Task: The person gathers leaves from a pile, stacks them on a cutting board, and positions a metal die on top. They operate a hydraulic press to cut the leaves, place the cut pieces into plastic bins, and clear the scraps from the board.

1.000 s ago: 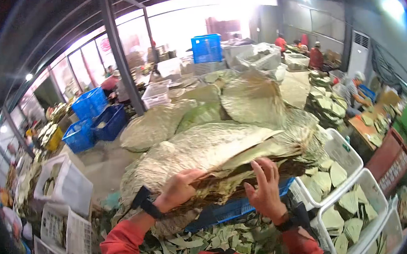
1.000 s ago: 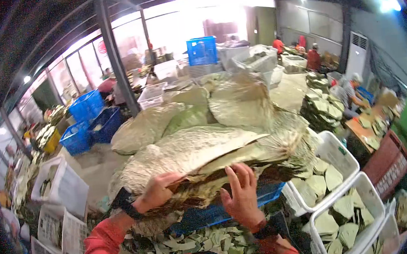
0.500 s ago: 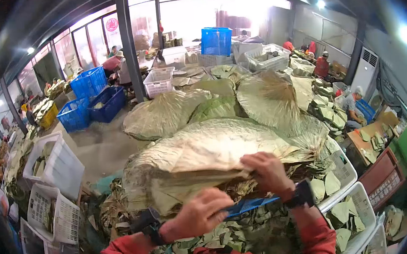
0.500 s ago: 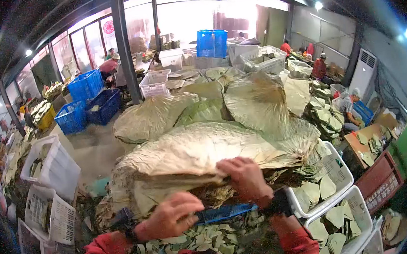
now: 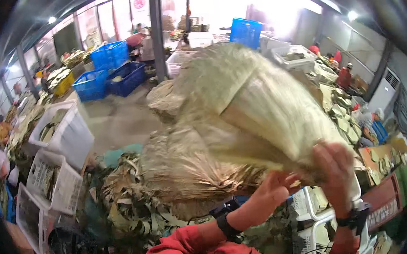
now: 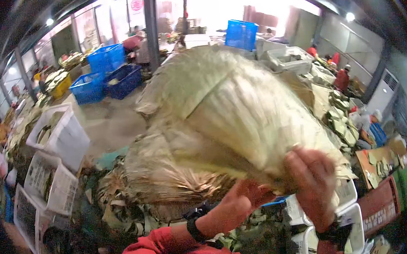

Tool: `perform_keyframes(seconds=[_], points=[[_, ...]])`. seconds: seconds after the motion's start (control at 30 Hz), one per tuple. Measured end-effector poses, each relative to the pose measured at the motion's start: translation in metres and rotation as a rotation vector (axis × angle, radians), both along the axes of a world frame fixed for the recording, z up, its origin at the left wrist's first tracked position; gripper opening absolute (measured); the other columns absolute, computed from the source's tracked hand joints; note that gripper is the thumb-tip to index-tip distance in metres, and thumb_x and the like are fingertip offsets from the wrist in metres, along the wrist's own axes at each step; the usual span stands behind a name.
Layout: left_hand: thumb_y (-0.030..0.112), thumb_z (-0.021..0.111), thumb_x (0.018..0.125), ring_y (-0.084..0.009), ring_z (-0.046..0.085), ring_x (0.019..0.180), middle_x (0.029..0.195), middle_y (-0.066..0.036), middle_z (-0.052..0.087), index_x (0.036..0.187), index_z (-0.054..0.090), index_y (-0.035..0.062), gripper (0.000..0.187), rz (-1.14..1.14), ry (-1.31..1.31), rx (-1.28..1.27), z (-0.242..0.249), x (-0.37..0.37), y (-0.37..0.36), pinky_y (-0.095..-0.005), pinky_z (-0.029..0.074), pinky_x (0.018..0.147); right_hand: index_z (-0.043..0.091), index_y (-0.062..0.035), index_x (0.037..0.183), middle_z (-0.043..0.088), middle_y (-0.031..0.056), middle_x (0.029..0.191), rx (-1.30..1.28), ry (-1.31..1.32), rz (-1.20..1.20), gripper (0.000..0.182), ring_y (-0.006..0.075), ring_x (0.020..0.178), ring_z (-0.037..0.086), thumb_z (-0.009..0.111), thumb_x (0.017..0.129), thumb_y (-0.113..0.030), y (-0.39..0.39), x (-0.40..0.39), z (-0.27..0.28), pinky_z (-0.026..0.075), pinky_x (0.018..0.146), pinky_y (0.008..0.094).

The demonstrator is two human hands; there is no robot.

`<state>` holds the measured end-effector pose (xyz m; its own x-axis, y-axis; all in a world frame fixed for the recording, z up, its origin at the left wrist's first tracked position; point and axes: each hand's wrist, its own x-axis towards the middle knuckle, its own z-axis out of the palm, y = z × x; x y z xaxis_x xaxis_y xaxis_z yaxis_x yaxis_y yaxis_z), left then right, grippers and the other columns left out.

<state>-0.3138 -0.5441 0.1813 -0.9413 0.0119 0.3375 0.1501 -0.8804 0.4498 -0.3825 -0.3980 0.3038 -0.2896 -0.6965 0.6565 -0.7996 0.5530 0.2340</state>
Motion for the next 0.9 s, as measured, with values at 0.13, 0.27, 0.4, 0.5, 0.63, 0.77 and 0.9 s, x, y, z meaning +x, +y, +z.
perform_keyframes(seconds=[0.13,0.27,0.4,0.5,0.63,0.77,0.9], points=[[0.025,0.046,0.096,-0.0132,0.054,0.087,0.102,-0.006,0.054,0.121,0.045,0.0083,0.03,-0.179,-0.362,-0.032,-0.023,-0.018,0.004,-0.0321,0.045,0.073,0.051,-0.0095,0.12,0.05,0.0085,0.122,0.178,-0.172,-0.002,0.045,0.0265,0.11,0.049,0.055,0.075,-0.011,0.01,0.016,-0.061,0.038,0.089,0.0384],[0.026,0.036,0.098,-0.0164,0.058,0.096,0.108,-0.005,0.058,0.116,0.051,0.0057,0.031,-0.254,-0.417,-0.166,-0.053,-0.018,0.008,-0.0318,0.047,0.085,0.046,-0.0065,0.126,0.044,0.0135,0.13,0.22,-0.546,-0.01,0.064,0.0318,0.123,0.038,0.067,0.067,-0.017,0.034,0.015,-0.116,0.03,0.101,0.0423],[0.029,0.036,0.098,-0.0168,0.058,0.099,0.11,-0.005,0.058,0.119,0.05,0.0063,0.034,-0.302,-0.531,-0.141,-0.071,-0.019,0.013,-0.0334,0.048,0.086,0.046,-0.0056,0.126,0.043,0.0154,0.131,0.027,-0.733,0.046,0.065,0.0349,0.122,0.039,0.07,0.071,-0.03,0.04,0.025,-0.127,0.03,0.101,0.0442],[0.038,0.035,0.098,-0.0156,0.056,0.101,0.111,-0.005,0.057,0.12,0.049,0.0069,0.04,-0.273,-0.459,-0.177,-0.069,-0.021,0.018,-0.0309,0.048,0.085,0.047,-0.0044,0.126,0.045,0.0168,0.128,0.034,-0.765,-0.013,0.066,0.0354,0.118,0.043,0.069,0.074,-0.039,0.028,0.023,-0.116,0.034,0.098,0.0451],[0.047,0.04,0.095,-0.0134,0.055,0.098,0.109,-0.003,0.057,0.119,0.05,0.0075,0.048,-0.259,-0.326,-0.172,-0.07,-0.024,0.019,-0.029,0.047,0.082,0.049,-0.0037,0.125,0.053,0.0172,0.119,0.074,-0.73,0.05,0.061,0.0357,0.108,0.051,0.068,0.077,-0.037,0.028,0.011,-0.11,0.042,0.09,0.0412],[0.05,0.036,0.094,-0.0169,0.053,0.107,0.118,-0.007,0.053,0.126,0.043,0.0052,0.056,-0.319,-0.238,-0.194,-0.083,-0.024,0.018,-0.0331,0.044,0.09,0.049,-0.0035,0.124,0.055,0.0158,0.117,0.107,-0.777,0.145,0.056,0.0348,0.105,0.052,0.065,0.08,-0.033,0.033,0.001,-0.101,0.046,0.086,0.0387],[0.051,0.033,0.095,-0.0167,0.054,0.105,0.116,-0.007,0.054,0.125,0.044,0.0038,0.057,-0.218,-0.141,-0.319,-0.102,-0.027,0.016,-0.0324,0.044,0.089,0.053,-0.0033,0.116,0.058,0.0142,0.111,0.149,-0.69,0.144,0.045,0.0321,0.099,0.056,0.064,0.08,-0.026,0.033,0.002,-0.104,0.048,0.082,0.0382]])
